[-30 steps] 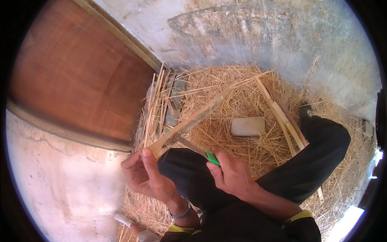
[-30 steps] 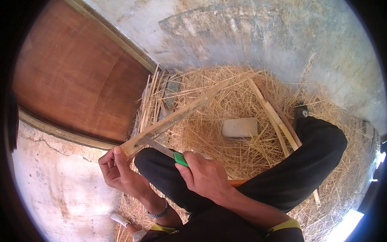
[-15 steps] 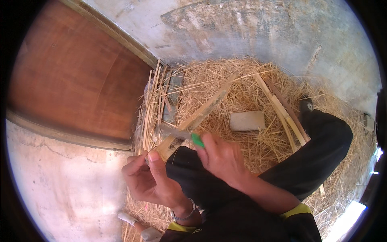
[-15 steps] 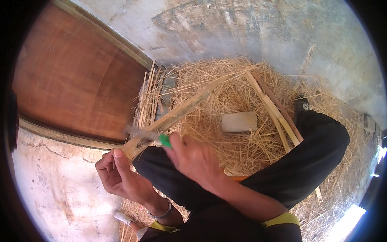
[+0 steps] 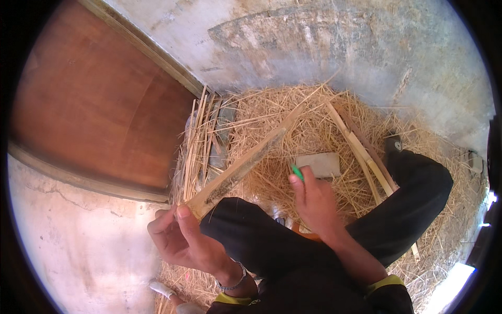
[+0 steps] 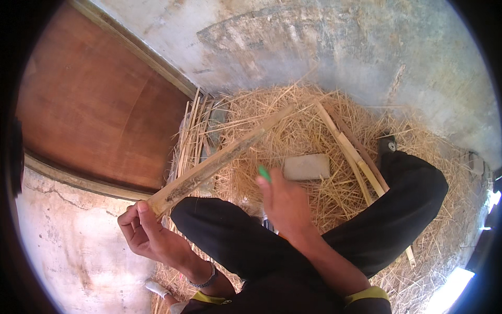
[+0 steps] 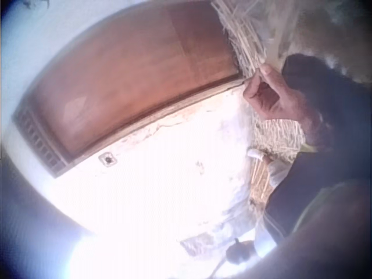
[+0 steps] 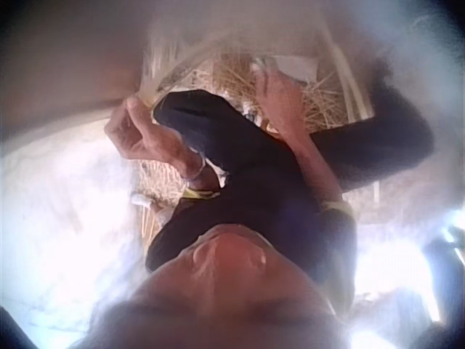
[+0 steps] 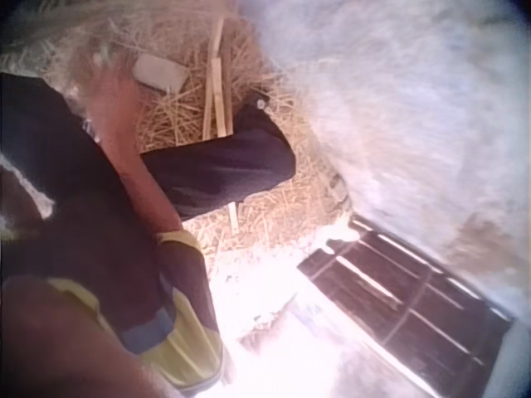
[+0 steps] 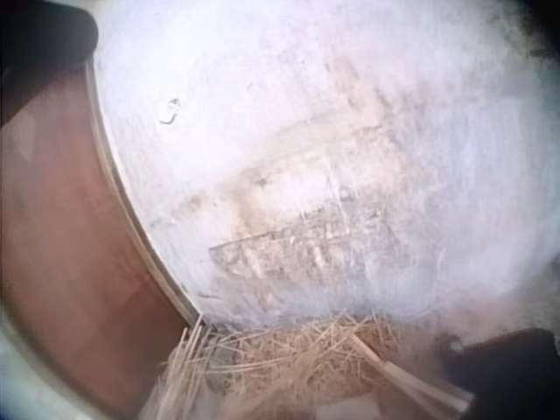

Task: The person sits on a bed of straw and uses a green-handled knife to shave thin strips from a wooden stick. They repeatedly scrape the blade along the wood, creating shavings that fall onto the straw below.

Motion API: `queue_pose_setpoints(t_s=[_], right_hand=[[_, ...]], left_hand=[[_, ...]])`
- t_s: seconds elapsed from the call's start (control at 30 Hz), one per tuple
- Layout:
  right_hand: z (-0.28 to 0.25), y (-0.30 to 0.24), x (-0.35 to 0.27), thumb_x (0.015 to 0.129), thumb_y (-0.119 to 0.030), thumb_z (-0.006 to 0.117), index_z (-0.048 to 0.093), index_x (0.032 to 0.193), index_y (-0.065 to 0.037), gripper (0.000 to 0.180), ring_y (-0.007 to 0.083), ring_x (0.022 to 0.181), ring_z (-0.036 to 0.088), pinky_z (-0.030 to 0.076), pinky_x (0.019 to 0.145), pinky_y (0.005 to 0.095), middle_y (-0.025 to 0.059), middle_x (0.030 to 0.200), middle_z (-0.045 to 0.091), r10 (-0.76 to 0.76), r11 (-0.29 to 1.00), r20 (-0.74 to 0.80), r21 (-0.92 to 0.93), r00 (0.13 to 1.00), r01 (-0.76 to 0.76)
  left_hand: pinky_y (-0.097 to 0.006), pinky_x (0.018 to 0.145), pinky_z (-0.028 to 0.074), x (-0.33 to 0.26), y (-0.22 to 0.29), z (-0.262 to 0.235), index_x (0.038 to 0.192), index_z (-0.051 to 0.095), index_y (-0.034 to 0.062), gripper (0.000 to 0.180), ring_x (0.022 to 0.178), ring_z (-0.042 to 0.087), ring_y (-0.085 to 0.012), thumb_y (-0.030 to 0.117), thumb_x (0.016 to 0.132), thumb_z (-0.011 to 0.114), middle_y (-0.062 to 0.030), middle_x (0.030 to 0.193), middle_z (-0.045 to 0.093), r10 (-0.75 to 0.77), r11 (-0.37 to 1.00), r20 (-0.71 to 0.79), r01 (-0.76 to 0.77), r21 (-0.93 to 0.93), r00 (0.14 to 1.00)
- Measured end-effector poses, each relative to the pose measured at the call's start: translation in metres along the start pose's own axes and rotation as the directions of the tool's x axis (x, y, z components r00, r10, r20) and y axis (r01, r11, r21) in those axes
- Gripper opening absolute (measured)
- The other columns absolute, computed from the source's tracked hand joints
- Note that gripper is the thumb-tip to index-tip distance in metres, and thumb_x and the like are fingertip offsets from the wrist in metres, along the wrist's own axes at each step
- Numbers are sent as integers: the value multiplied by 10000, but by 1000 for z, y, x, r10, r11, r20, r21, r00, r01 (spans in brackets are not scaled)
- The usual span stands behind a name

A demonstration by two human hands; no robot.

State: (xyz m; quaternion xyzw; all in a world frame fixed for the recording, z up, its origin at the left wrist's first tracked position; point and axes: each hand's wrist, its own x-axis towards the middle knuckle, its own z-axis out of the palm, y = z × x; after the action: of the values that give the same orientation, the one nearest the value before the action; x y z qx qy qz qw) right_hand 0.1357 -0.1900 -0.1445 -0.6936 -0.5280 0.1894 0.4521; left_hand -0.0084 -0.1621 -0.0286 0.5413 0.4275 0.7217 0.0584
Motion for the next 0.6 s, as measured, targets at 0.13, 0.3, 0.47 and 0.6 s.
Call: queue_pose_setpoints(t_s=[0.13,0.3,0.47,0.6], right_hand=[[-12,-47,-1,939,-290,499,482,917,-55,237,338,494,574,442,425,436,143,602,566,-208,973,32,113,978,203],[12,-46,-2,919,-273,543,495,922,-62,216,314,485,578,440,403,403,127,644,577,-258,962,40,96,965,254],[45,-5,10,904,-248,558,500,912,-83,175,319,487,579,444,403,406,115,648,573,-301,953,-120,-63,946,295],[56,6,10,913,-238,534,502,911,-73,168,324,523,594,457,425,421,130,672,584,-293,955,-143,-90,945,282]], left_hand=[[-213,568,315,-5,2,-1,780,506,5,164,641,436,-102,103,827,629,-33,683,460,10,1000,17,-11,15,1000],[-212,566,322,-11,-1,-4,785,507,4,160,638,444,-108,99,823,630,-38,688,468,35,999,33,-35,11,999],[-220,653,404,-16,-4,-9,818,535,0,131,709,494,-103,76,846,638,-53,753,533,-69,997,35,69,20,997],[-195,598,406,-12,-4,-8,827,536,7,124,681,503,-92,59,839,647,-48,751,528,-78,997,41,77,25,996]])
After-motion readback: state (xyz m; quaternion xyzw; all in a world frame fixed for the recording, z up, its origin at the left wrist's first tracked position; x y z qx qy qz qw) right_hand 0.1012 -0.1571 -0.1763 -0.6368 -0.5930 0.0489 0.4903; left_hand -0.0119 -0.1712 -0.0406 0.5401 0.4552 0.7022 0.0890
